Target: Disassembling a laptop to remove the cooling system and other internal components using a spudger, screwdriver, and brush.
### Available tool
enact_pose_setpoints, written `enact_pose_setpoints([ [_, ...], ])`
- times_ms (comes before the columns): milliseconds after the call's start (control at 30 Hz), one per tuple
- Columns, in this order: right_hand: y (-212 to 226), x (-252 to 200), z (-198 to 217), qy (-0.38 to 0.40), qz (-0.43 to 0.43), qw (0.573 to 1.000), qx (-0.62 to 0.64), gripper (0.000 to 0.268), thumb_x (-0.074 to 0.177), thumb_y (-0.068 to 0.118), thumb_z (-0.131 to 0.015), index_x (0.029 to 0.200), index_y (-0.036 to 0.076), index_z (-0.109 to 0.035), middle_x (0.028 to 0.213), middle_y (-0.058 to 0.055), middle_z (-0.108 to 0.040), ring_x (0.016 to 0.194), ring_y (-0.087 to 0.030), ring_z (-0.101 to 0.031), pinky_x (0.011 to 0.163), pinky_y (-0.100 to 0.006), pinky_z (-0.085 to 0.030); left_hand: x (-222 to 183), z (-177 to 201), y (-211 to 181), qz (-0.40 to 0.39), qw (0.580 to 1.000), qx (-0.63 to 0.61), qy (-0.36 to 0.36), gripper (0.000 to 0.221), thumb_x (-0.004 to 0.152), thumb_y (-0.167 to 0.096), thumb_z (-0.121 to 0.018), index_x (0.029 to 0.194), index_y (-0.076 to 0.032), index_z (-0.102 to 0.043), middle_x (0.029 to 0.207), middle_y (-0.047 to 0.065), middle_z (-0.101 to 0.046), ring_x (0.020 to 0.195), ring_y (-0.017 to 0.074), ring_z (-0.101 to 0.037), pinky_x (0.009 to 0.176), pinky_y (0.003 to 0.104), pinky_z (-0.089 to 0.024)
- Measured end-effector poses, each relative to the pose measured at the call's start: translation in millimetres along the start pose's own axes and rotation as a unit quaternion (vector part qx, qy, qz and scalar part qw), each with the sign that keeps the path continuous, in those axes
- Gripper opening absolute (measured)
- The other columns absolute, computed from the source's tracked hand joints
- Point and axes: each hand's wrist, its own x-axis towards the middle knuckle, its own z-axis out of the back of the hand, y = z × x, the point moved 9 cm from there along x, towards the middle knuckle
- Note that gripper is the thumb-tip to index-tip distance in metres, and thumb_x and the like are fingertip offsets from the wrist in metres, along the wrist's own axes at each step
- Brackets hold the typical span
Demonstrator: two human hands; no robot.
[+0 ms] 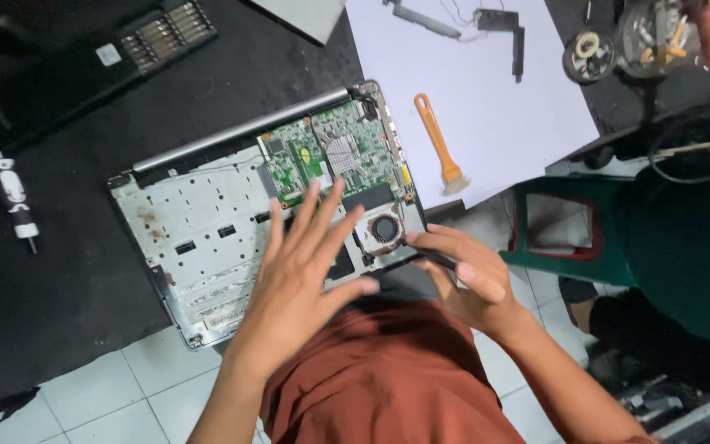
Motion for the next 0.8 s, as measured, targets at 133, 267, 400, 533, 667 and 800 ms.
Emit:
enact_pose_setpoints([
  [133, 0, -8, 1, -0.013, 0.008, 1.0, 0.004, 0.089, 0.096, -0.017, -0.061, 0.158, 0.023, -0.011, 0.11, -0.03, -0.067, 0.096, -0.036, -0.075, 0.094, -0.053, -0.065, -24, -29, 3, -0.009, 0.996, 0.084, 0.041, 0.111, 0.078, -0.052, -0.086, 0.164, -0.02, -0.023, 0.173, 0.015, -0.003, 0.158, 0.0385, -0.001, 0.123, 0.06, -0.005],
  [267, -10, -16, 0, -0.028, -0.017, 0.999, 0.001, 0.094, 0.093, -0.02, -0.062, 0.159, 0.024, -0.011, 0.114, -0.029, -0.068, 0.099, -0.037, -0.076, 0.087, -0.045, -0.067, -31, -32, 11, -0.031, 0.996, 0.083, -0.009, 0.078, 0.097, -0.034, -0.07, 0.163, -0.02, -0.03, 0.173, 0.011, -0.012, 0.159, 0.0387, -0.008, 0.127, 0.06, -0.009],
  [400, -14, -14, -3, -0.026, -0.01, 1.0, -0.004, 0.085, 0.098, -0.018, -0.057, 0.16, 0.021, -0.012, 0.113, -0.03, -0.067, 0.097, -0.038, -0.075, 0.081, -0.043, -0.067, -29, -29, 7, -0.058, 0.993, 0.103, -0.007, 0.073, 0.102, -0.036, -0.063, 0.164, -0.021, -0.027, 0.172, 0.005, -0.02, 0.159, 0.0412, -0.008, 0.127, 0.062, -0.009],
  [533, -22, -4, -6, -0.034, 0.002, 0.999, -0.007, 0.088, 0.098, -0.019, -0.057, 0.161, 0.022, -0.012, 0.114, -0.028, -0.068, 0.099, -0.038, -0.075, 0.084, -0.043, -0.066, -21, -23, 14, -0.053, 0.993, 0.106, -0.01, 0.074, 0.101, -0.035, -0.063, 0.164, -0.02, -0.027, 0.172, 0.003, -0.021, 0.159, 0.0401, -0.006, 0.127, 0.062, -0.007],
  [667, -34, 8, -11, -0.015, -0.019, 0.999, 0.036, 0.091, 0.098, -0.022, -0.053, 0.163, 0.027, -0.011, 0.117, -0.029, -0.066, 0.105, -0.037, -0.074, 0.085, -0.037, -0.067, -13, -19, 24, -0.044, 0.993, 0.105, -0.005, 0.074, 0.102, -0.037, -0.06, 0.164, -0.021, -0.024, 0.171, 0.002, -0.02, 0.159, 0.0393, -0.006, 0.127, 0.062, -0.005],
  [800, -50, 9, -16, -0.024, -0.031, 0.993, 0.114, 0.081, 0.102, -0.02, -0.048, 0.16, 0.025, -0.014, 0.119, -0.034, -0.064, 0.109, -0.041, -0.074, 0.093, -0.042, -0.064, -6, -9, 28, -0.038, 0.993, 0.112, -0.011, 0.073, 0.102, -0.039, -0.059, 0.164, -0.021, -0.025, 0.171, 0.001, -0.022, 0.159, 0.0382, -0.008, 0.128, 0.06, -0.007],
])
